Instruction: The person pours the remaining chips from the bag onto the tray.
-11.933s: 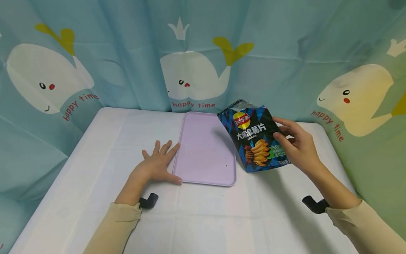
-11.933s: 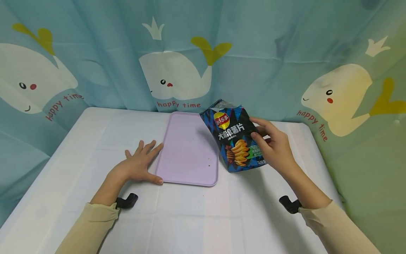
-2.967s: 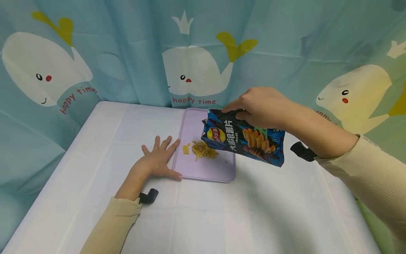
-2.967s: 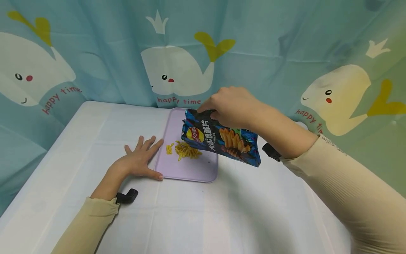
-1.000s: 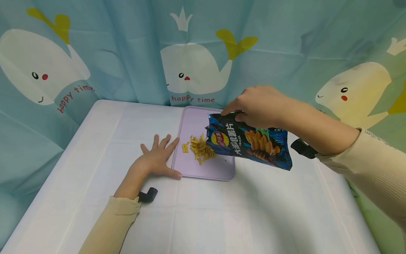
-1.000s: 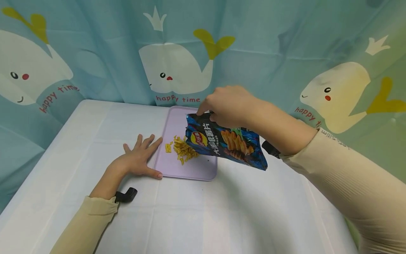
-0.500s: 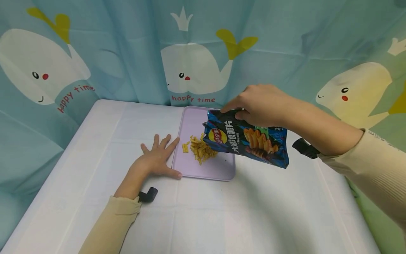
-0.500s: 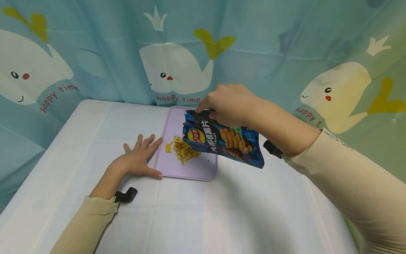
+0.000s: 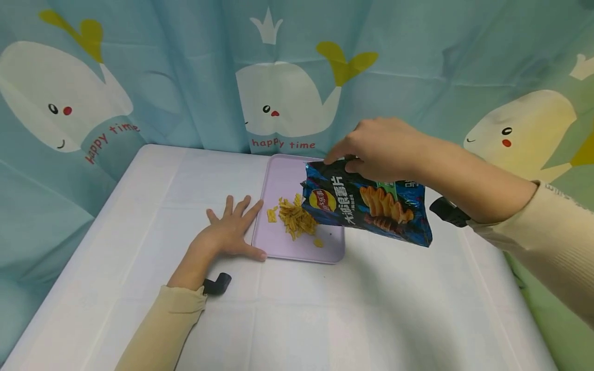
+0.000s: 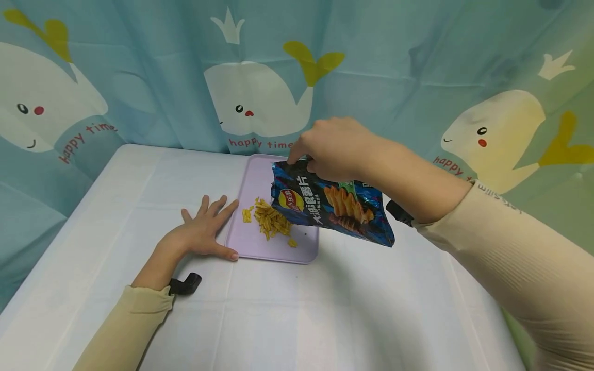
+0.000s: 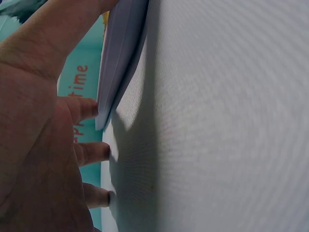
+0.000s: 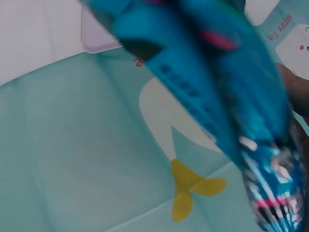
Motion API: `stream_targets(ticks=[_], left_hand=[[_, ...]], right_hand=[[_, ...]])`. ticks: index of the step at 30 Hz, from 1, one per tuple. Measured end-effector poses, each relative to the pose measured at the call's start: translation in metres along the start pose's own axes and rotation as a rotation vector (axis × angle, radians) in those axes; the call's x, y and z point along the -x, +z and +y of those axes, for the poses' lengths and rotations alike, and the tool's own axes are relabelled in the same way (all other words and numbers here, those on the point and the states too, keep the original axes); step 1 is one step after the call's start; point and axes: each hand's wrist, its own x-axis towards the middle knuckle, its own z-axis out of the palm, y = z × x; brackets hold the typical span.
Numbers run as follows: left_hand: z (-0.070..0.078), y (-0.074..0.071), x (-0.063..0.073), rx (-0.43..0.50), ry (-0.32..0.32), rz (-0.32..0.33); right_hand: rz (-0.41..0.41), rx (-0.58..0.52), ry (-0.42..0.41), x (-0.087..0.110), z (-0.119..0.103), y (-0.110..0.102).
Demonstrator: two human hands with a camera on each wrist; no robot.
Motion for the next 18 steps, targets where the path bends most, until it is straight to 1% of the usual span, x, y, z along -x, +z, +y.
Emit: stream_targets(ticks=[9, 13, 18], left_hand=[[0.0001, 0.0005, -0.0018, 0.001, -0.004, -0.007], [0.0008, 0.0001, -0.0013, 0.002, -0.003, -0.011], [0.0015, 0.0003, -0.0016, -0.003, -0.004, -0.017]], right_hand=[[-0.069, 0.03, 0.014, -0.0024, -0.0029, -0.0045], [-0.07, 0.024, 0.012, -0.0035, -0.0033, -0.005], [-0.037, 0.014, 0.007, -0.0007, -0.0013, -0.009]])
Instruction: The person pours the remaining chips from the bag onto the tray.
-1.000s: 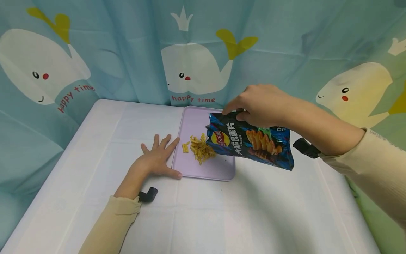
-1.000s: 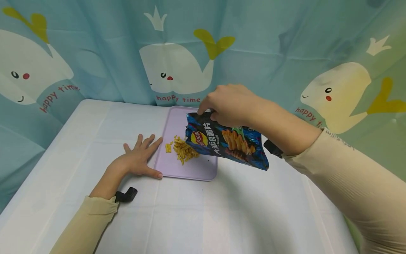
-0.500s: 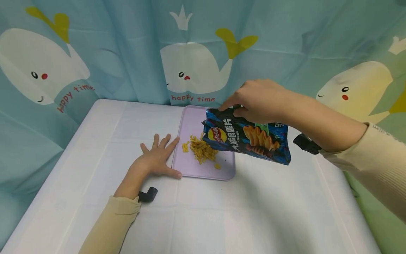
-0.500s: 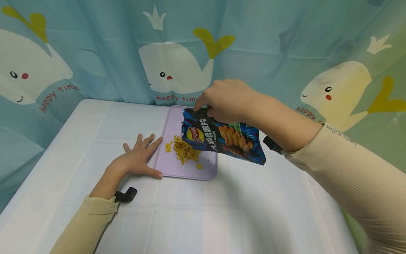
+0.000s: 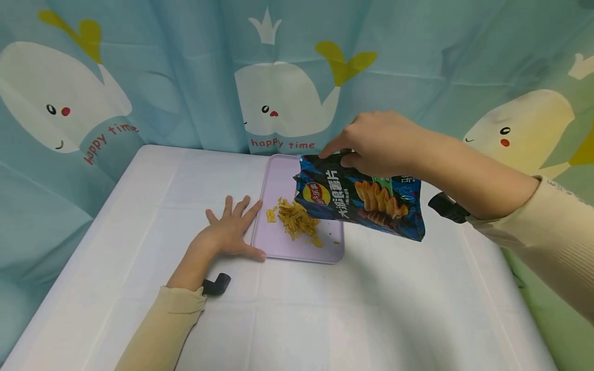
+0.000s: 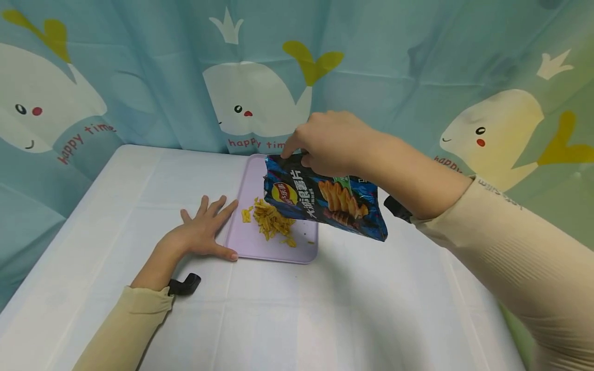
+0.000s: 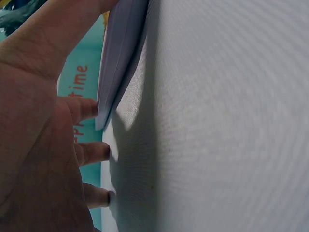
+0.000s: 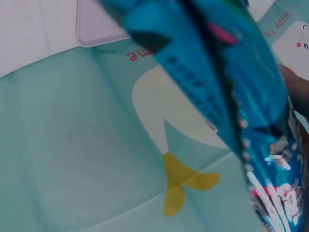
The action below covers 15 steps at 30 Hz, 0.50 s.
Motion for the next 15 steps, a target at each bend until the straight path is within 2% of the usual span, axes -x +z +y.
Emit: stream_targets(ticks=[3, 15], left_hand=[[-0.0001, 0.0004, -0.0002, 0.003, -0.004, -0.001], [-0.001, 0.0007, -0.0008, 0.004, -0.003, 0.007]], right_hand=[[0.018, -0.005, -0.003, 0.0011, 0.0011, -0.0011], [-0.005, -0.01, -0.019, 0.0002, 0.001, 0.0003]])
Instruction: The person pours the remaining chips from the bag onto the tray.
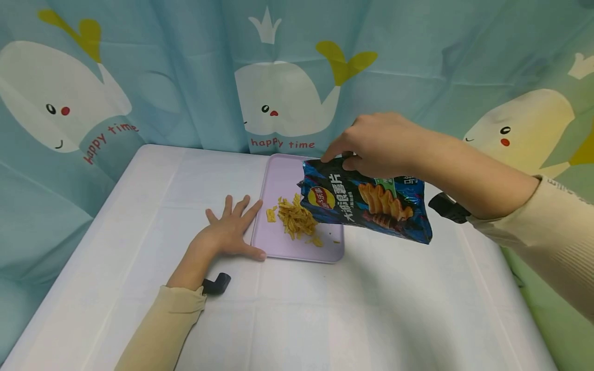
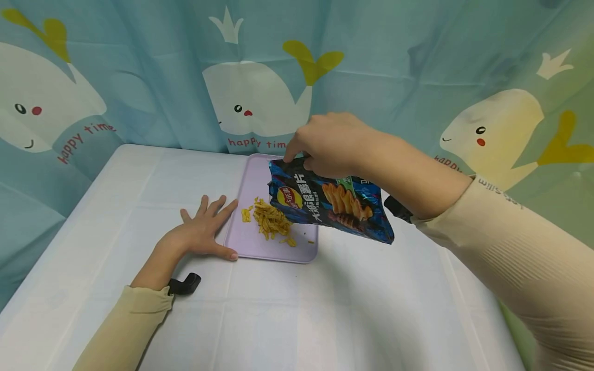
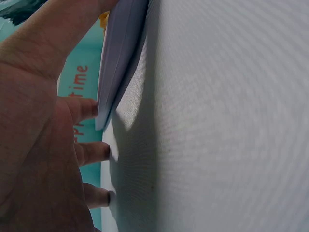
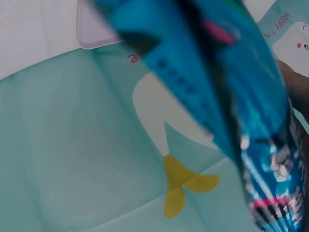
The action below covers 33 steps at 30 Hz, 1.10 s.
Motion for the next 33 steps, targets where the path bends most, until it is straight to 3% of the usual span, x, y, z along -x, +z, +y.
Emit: stream_targets(ticks=[15, 33], left_hand=[[0.0016, 0.0, 0.0001, 0.002, -0.006, -0.005], [0.0011, -0.0001, 0.0003, -0.002, -0.007, -0.008]], right_hand=[[0.041, -0.011, 0.008, 0.0057, -0.0028, -0.0066], [0.029, -0.022, 0.019, 0.0074, -0.0025, -0.0075]])
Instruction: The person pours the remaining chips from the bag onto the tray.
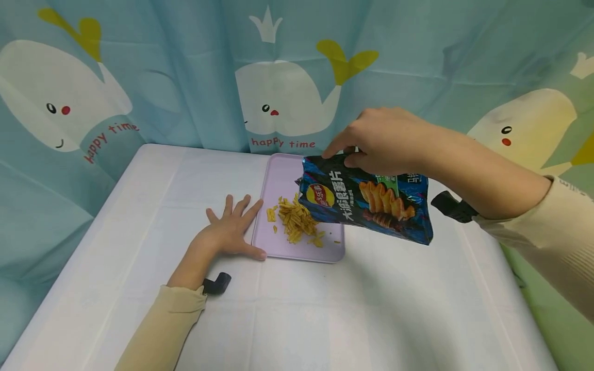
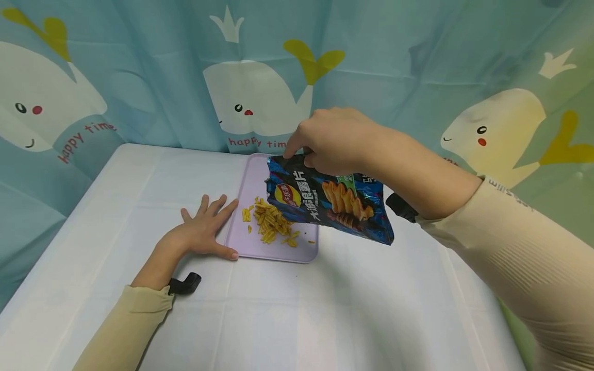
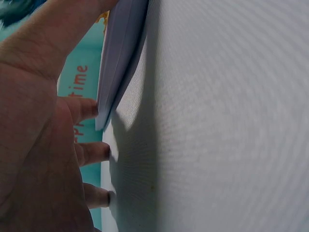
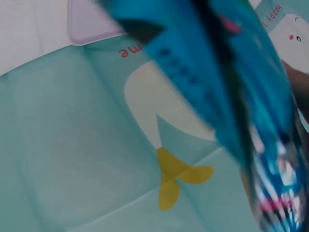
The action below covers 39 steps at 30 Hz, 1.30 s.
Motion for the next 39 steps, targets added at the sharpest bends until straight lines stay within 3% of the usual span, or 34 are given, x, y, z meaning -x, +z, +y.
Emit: stream_targets(ticks=[6, 11, 15, 20, 26, 32, 39], left_hand=[[-0.001, 0.0, 0.001, -0.001, 0.002, 0.008], [-0.001, 0.0, 0.001, 0.002, 0.001, 0.0], [-0.001, 0.001, 0.0, 0.004, -0.003, -0.003], [-0.001, 0.001, 0.0, 0.009, 0.002, 0.0], [-0.001, 0.001, 0.0, 0.009, -0.005, -0.005], [-0.001, 0.001, 0.001, 0.015, -0.001, -0.014], [-0.002, 0.002, 0.001, 0.002, -0.001, -0.009]], right_hand=[[0.031, -0.005, 0.005, 0.003, 0.004, 0.004], [0.139, -0.072, -0.021, 0.012, 0.017, 0.02], [0.283, -0.189, -0.049, 0.024, 0.033, 0.045], [0.551, -0.394, -0.066, 0.04, 0.053, 0.092], [0.802, -0.718, 0.107, 0.062, 0.06, 0.155], [0.978, -0.995, 0.277, 0.08, 0.069, 0.215], [1.189, -1.386, 0.545, 0.088, 0.071, 0.261]])
